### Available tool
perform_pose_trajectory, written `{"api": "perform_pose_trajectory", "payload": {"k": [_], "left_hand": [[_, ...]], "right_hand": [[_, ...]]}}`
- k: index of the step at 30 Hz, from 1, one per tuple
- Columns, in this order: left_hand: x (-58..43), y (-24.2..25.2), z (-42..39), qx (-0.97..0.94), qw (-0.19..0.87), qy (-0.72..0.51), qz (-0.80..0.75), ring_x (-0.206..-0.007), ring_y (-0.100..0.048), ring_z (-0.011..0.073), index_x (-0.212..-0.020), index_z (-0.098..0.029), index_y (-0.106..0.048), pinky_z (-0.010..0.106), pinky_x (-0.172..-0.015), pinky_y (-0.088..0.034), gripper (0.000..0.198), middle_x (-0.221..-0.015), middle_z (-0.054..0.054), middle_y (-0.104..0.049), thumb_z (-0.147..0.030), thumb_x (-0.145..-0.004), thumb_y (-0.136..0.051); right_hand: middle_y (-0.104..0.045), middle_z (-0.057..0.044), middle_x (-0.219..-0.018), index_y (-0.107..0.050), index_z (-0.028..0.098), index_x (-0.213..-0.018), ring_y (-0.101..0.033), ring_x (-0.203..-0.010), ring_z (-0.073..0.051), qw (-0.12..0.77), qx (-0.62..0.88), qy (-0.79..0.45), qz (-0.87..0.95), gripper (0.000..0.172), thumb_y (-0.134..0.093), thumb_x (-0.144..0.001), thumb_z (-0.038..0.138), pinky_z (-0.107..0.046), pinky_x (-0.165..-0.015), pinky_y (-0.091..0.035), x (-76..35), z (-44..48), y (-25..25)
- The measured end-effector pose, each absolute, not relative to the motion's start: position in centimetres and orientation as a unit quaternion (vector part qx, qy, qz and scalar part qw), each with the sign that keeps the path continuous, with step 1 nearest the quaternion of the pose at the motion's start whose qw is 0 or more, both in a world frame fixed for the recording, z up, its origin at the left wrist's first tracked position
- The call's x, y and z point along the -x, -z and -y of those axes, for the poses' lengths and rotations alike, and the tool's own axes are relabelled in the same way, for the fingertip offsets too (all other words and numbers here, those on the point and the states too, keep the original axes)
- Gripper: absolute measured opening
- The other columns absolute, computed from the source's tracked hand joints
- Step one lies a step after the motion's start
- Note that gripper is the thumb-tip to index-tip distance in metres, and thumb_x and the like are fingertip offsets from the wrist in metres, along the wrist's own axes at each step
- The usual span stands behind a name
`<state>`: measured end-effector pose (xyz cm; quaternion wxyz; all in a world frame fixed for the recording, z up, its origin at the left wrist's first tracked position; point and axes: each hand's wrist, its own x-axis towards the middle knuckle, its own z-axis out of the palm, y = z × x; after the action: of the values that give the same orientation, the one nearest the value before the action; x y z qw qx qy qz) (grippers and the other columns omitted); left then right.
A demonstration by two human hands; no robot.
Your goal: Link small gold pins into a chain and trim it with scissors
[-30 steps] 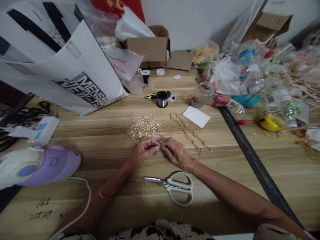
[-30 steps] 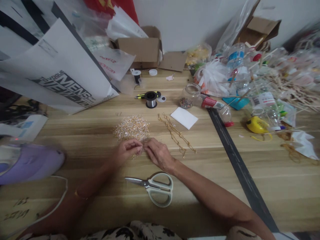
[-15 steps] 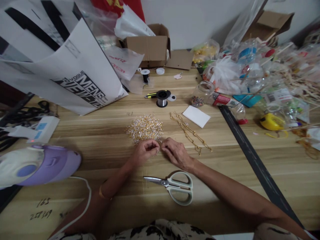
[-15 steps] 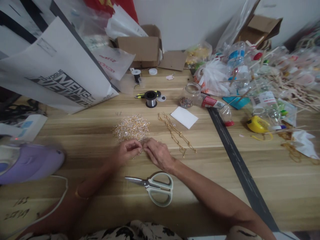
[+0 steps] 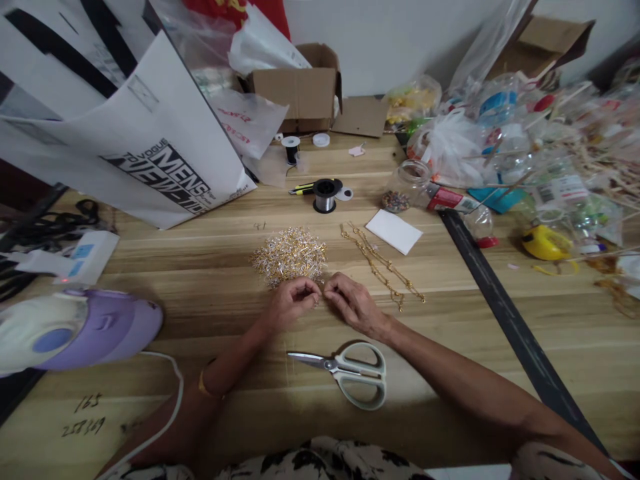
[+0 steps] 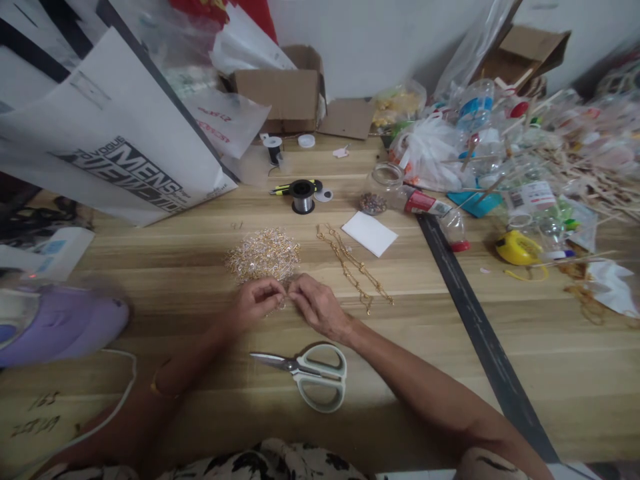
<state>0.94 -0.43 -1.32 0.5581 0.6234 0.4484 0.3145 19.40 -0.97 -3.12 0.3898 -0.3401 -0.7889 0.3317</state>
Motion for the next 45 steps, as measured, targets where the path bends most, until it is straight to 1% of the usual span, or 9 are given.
{"api": "perform_pose_trajectory", "payload": {"k": [6,11,15,20,27,34,45], "left_hand": [[-0.94,0.96,0.48,-0.597,0.579,-0.315,-0.457,-0.058,-0.050,0.0098,-0.076,-0.013,-0.060,0.020,-0.055,-0.039,0.018,-0.062,-0.001,-0.055,-0.031,-0.074,-0.062],[-0.94,1.20,0.39,-0.604,0.577,-0.315,-0.451,-0.057,-0.049,0.0096,-0.073,-0.013,-0.060,0.021,-0.056,-0.039,0.021,-0.062,-0.001,-0.055,-0.034,-0.076,-0.061],[-0.97,1.20,0.36,-0.614,0.566,-0.314,-0.451,-0.057,-0.047,0.0092,-0.071,-0.013,-0.059,0.020,-0.055,-0.037,0.018,-0.062,-0.002,-0.053,-0.031,-0.075,-0.061],[-0.96,0.87,0.35,-0.623,0.557,-0.309,-0.453,-0.059,-0.047,0.0098,-0.069,-0.014,-0.059,0.021,-0.057,-0.037,0.016,-0.062,-0.001,-0.054,-0.029,-0.074,-0.061],[-0.96,1.12,0.39,-0.632,0.553,-0.306,-0.447,-0.060,-0.047,0.0098,-0.069,-0.013,-0.056,0.020,-0.057,-0.037,0.010,-0.063,-0.001,-0.053,-0.023,-0.072,-0.058],[-0.96,1.13,0.40,-0.650,0.538,-0.296,-0.447,-0.061,-0.047,0.0098,-0.069,-0.013,-0.056,0.020,-0.057,-0.036,0.011,-0.064,-0.001,-0.053,-0.024,-0.073,-0.056],[-0.92,1.16,0.44,-0.647,0.541,-0.295,-0.449,-0.059,-0.046,0.0093,-0.069,-0.013,-0.056,0.019,-0.056,-0.037,0.013,-0.063,-0.002,-0.053,-0.025,-0.073,-0.057]], "right_hand": [[-0.052,-0.003,-0.076,-0.050,0.017,-0.085,-0.049,-0.067,-0.014,0.387,0.355,-0.355,0.773,0.015,-0.041,-0.095,0.025,-0.025,-0.063,-0.042,-19.50,0.98,3.06],[-0.051,-0.002,-0.076,-0.050,0.017,-0.086,-0.049,-0.068,-0.014,0.389,0.350,-0.358,0.773,0.014,-0.041,-0.095,0.024,-0.025,-0.063,-0.041,-19.55,0.97,3.19],[-0.051,-0.002,-0.076,-0.050,0.017,-0.086,-0.048,-0.068,-0.013,0.386,0.346,-0.363,0.774,0.013,-0.042,-0.094,0.023,-0.025,-0.063,-0.041,-19.51,0.95,3.13],[-0.051,-0.002,-0.077,-0.049,0.017,-0.084,-0.048,-0.069,-0.014,0.385,0.333,-0.376,0.774,0.014,-0.043,-0.094,0.022,-0.025,-0.064,-0.040,-19.48,0.82,3.07],[-0.050,-0.001,-0.074,-0.051,0.016,-0.084,-0.047,-0.068,-0.013,0.374,0.327,-0.437,0.750,0.020,-0.044,-0.095,0.031,-0.024,-0.065,-0.040,-19.44,0.70,3.15],[-0.046,0.002,-0.068,-0.049,0.016,-0.084,-0.044,-0.059,-0.010,0.351,0.328,-0.557,0.677,0.025,-0.045,-0.093,0.039,-0.021,-0.055,-0.037,-19.43,0.96,3.10],[-0.047,0.001,-0.067,-0.050,0.016,-0.083,-0.046,-0.060,-0.010,0.363,0.334,-0.568,0.659,0.029,-0.048,-0.091,0.043,-0.021,-0.056,-0.039,-19.39,0.94,3.18]]}}
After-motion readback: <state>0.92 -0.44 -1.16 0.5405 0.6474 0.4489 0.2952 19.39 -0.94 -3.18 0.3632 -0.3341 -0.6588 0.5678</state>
